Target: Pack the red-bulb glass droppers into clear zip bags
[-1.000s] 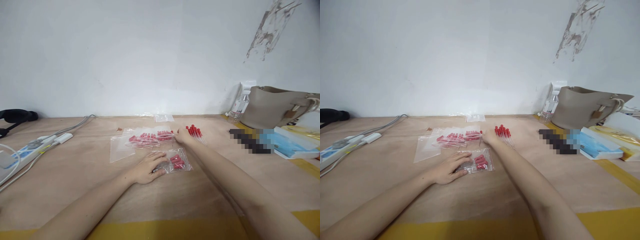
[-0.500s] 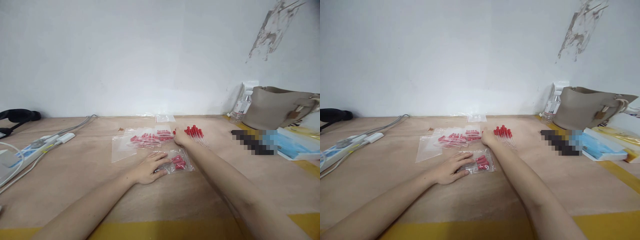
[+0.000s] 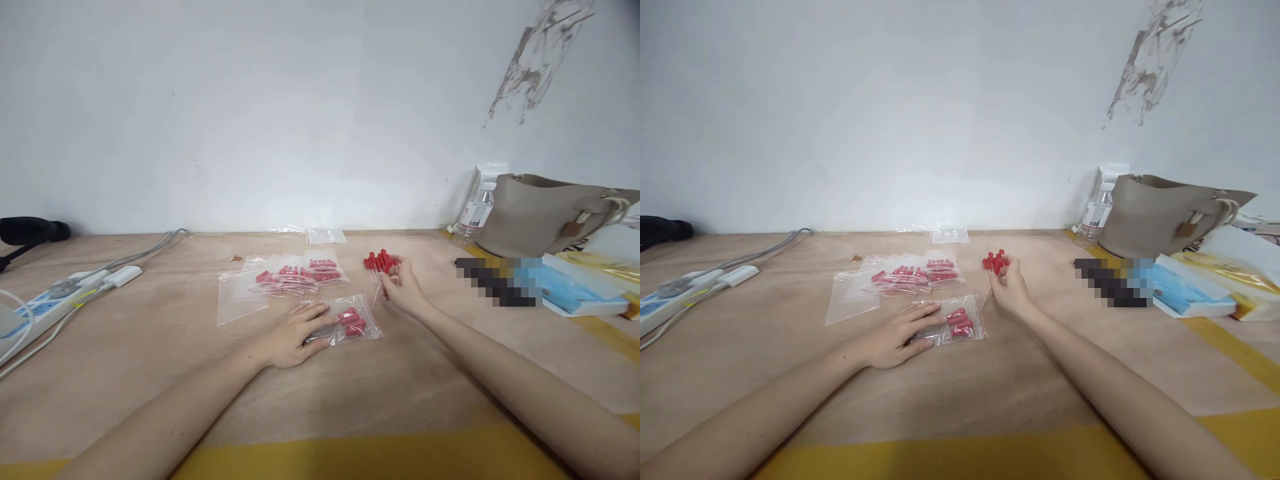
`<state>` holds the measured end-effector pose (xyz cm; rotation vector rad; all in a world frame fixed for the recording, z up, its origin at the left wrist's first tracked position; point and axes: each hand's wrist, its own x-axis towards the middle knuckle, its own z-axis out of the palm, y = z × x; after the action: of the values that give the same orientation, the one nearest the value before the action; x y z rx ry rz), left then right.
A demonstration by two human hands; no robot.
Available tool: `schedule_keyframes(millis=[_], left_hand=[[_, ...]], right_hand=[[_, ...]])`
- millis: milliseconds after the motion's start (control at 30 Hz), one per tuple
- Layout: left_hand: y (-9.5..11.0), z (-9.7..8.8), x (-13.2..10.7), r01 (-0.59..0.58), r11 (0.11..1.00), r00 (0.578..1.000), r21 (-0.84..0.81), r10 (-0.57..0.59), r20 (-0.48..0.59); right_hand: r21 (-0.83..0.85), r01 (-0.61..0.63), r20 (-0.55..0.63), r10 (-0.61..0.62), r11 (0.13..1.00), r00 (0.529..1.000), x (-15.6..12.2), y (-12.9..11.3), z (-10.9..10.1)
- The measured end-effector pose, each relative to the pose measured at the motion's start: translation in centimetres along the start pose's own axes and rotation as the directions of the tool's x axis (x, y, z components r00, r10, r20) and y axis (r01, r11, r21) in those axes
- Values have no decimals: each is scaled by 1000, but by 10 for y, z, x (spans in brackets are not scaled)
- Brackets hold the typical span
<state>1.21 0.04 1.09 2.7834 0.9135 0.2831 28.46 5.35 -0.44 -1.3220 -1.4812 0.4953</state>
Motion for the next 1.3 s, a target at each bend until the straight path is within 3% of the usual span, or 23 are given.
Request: schedule_keyframes(millis=[100, 233, 367, 600, 733, 933, 1300], left_hand=[[1, -2, 0, 2, 1000, 1000, -1, -2, 3], [0, -2, 0, 6, 1000, 1000, -3, -6, 3], [-2, -1, 0, -2, 1000, 1000, -9, 2, 1], [-2, 1, 1, 15, 1000, 1000, -13, -15, -1], [-1, 1, 1, 11, 1000, 1000, -14, -11, -3], [-1, 3, 0, -5, 1000, 999, -20, 4, -36], [-2, 4, 1, -8, 999, 998, -32, 6, -58]], right_hand=[[289, -102, -60, 124, 952, 990, -11, 9, -2], [489, -199, -52, 256, 849, 965, -17, 4, 3], [577, -298, 51, 331, 760, 942, -21, -2, 10], [627, -400, 222, 339, 669, 914, -31, -5, 17], [581, -386, 265, 282, 716, 922, -34, -8, 15], [396, -292, 273, 192, 871, 943, -37, -13, 13], [339, -340, 476, 152, 877, 866, -38, -12, 7]])
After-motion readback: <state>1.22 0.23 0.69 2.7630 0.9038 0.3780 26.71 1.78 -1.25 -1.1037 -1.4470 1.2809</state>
